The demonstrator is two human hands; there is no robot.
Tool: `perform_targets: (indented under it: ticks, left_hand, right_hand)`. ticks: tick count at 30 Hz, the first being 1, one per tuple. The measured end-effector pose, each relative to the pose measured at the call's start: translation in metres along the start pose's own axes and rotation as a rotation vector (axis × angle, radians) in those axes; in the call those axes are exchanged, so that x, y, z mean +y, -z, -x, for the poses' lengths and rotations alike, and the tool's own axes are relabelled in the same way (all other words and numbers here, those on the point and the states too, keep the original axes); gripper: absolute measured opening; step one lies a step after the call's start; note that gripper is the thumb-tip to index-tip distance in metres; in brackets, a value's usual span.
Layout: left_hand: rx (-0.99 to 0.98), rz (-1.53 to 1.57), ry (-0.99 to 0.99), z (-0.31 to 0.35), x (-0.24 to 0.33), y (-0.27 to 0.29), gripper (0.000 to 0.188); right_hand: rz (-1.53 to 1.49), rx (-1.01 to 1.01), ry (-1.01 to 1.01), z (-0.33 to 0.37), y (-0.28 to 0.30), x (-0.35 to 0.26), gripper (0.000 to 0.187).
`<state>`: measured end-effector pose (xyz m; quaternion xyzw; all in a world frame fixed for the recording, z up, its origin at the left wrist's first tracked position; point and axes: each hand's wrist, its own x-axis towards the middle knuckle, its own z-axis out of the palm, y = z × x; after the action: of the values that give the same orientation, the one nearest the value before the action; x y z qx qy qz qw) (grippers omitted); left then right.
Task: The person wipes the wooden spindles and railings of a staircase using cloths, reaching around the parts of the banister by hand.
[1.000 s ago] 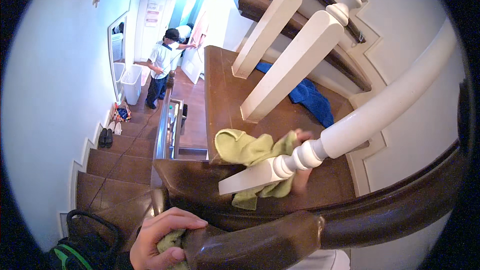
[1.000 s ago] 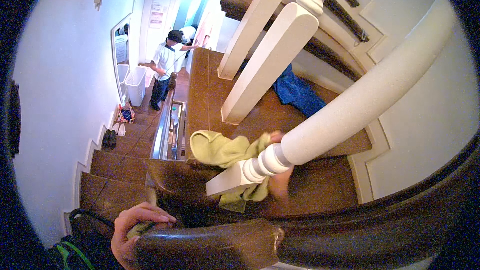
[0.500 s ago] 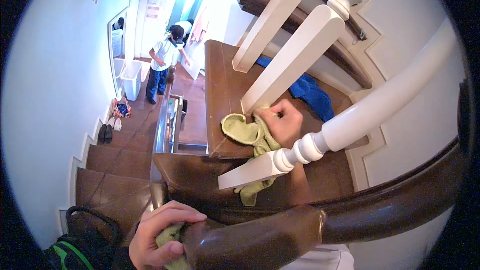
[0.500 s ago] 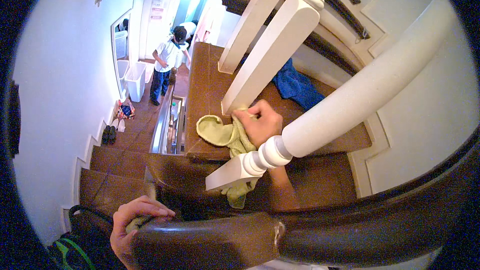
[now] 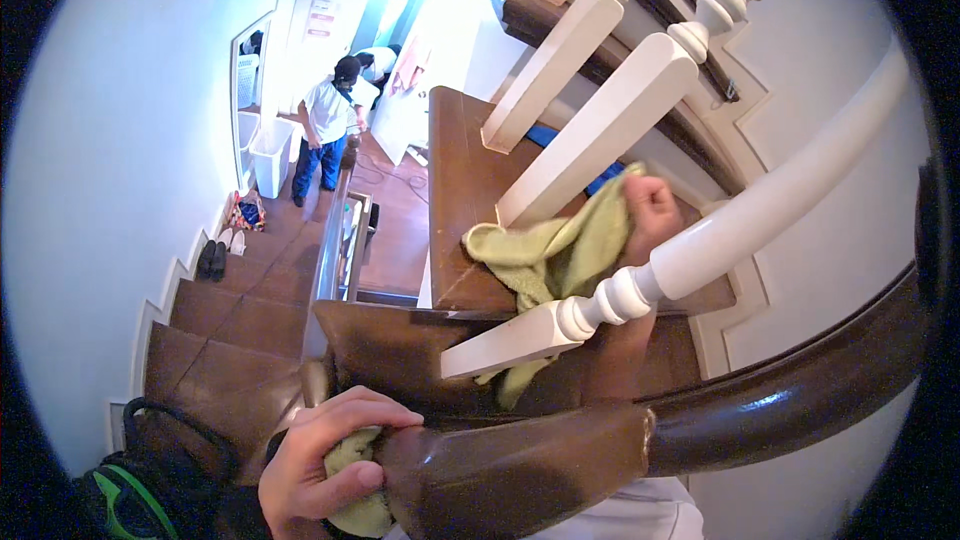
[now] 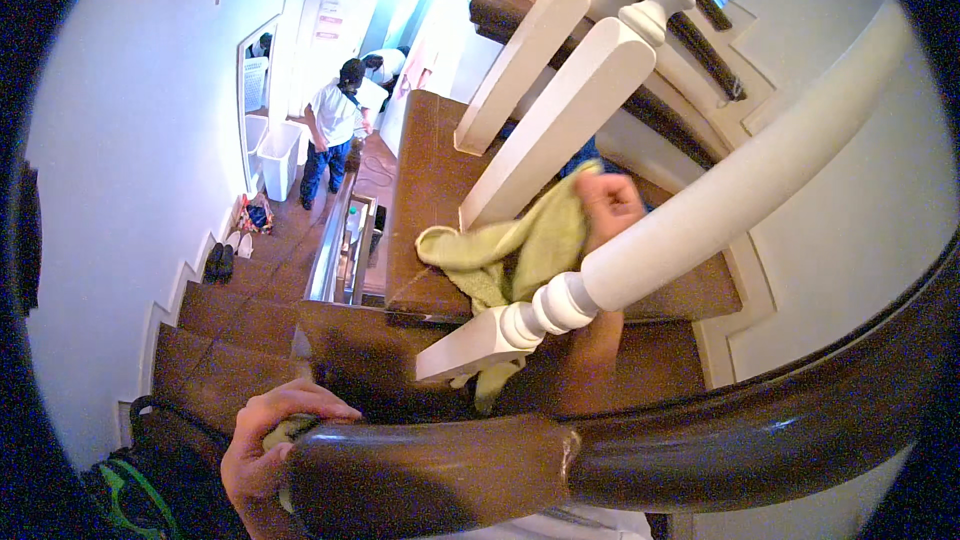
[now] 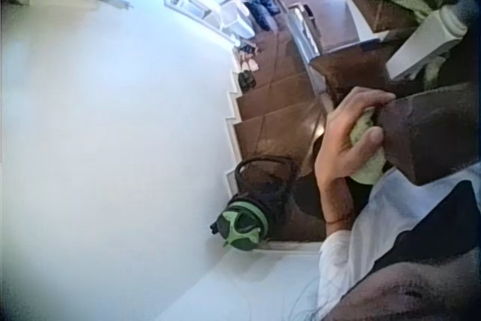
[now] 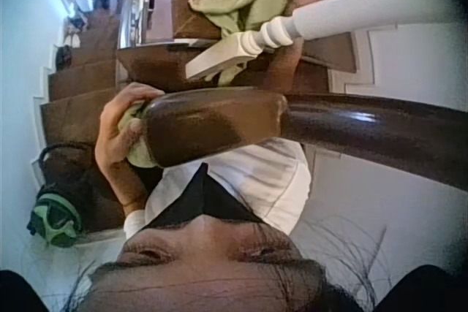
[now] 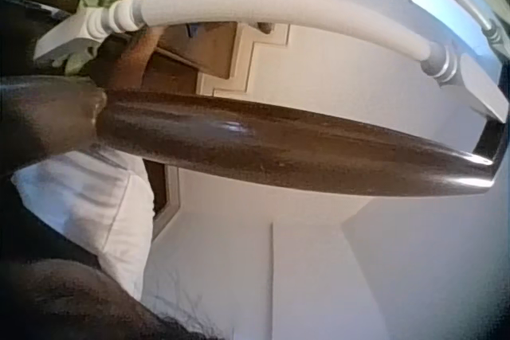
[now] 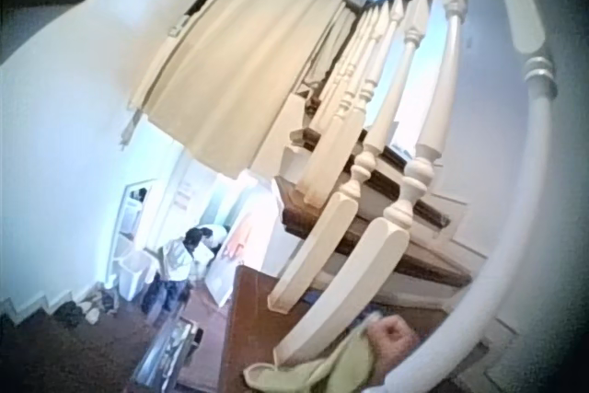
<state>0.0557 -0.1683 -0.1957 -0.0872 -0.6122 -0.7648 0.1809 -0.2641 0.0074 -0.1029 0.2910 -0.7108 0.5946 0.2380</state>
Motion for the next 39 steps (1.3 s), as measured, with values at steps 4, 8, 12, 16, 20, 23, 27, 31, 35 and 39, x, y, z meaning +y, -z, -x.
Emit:
perform_targets:
  ticks: [4,8,12,16,20,23,27,31,35,39]
  left_hand:
    - [-0.020,0.023,-0.002,0.000,0.000,0.006,0.051]
    - [-0.078,0.075,0.006,-0.001,-0.005,0.008,0.049]
    - [0.139,-0.010,0.076,-0.002,0.006,-0.001,0.062]
    - [0.113,0.014,0.092,-0.002,0.005,0.004,0.063]
    - [0.049,0.021,0.112,-0.003,0.002,0.004,0.063]
    - [0.049,0.097,0.121,-0.007,0.013,0.001,0.063]
    - [0.030,0.158,0.113,-0.005,0.009,0.003,0.060]
    - [0.014,0.080,0.081,-0.005,0.007,0.011,0.056]
    - [-0.029,0.109,0.115,-0.008,0.012,0.009,0.054]
    - [-0.065,-0.031,0.117,-0.002,0.008,0.019,0.052]
  right_hand:
    - [-0.418,0.061,-0.160,-0.033,-0.010,-0.017,0.016]
    - [0.021,0.114,0.345,-0.012,-0.041,-0.010,0.027]
    - [0.177,-0.101,0.190,0.040,-0.056,-0.003,0.030]
    - [0.239,-0.421,-0.123,0.054,-0.048,0.013,0.022]
    - [0.056,-0.224,-0.076,0.021,0.000,0.015,0.010]
    - [-0.046,0.159,0.096,-0.001,0.003,-0.022,0.004]
    - [0.143,0.152,0.415,-0.015,-0.011,-0.056,0.003]
    - [0.672,0.254,1.017,-0.020,-0.060,-0.077,0.005]
    - [1.173,0.018,1.058,-0.002,-0.069,-0.074,0.010]
    - [1.103,-0.294,1.124,0.030,-0.081,-0.027,0.016]
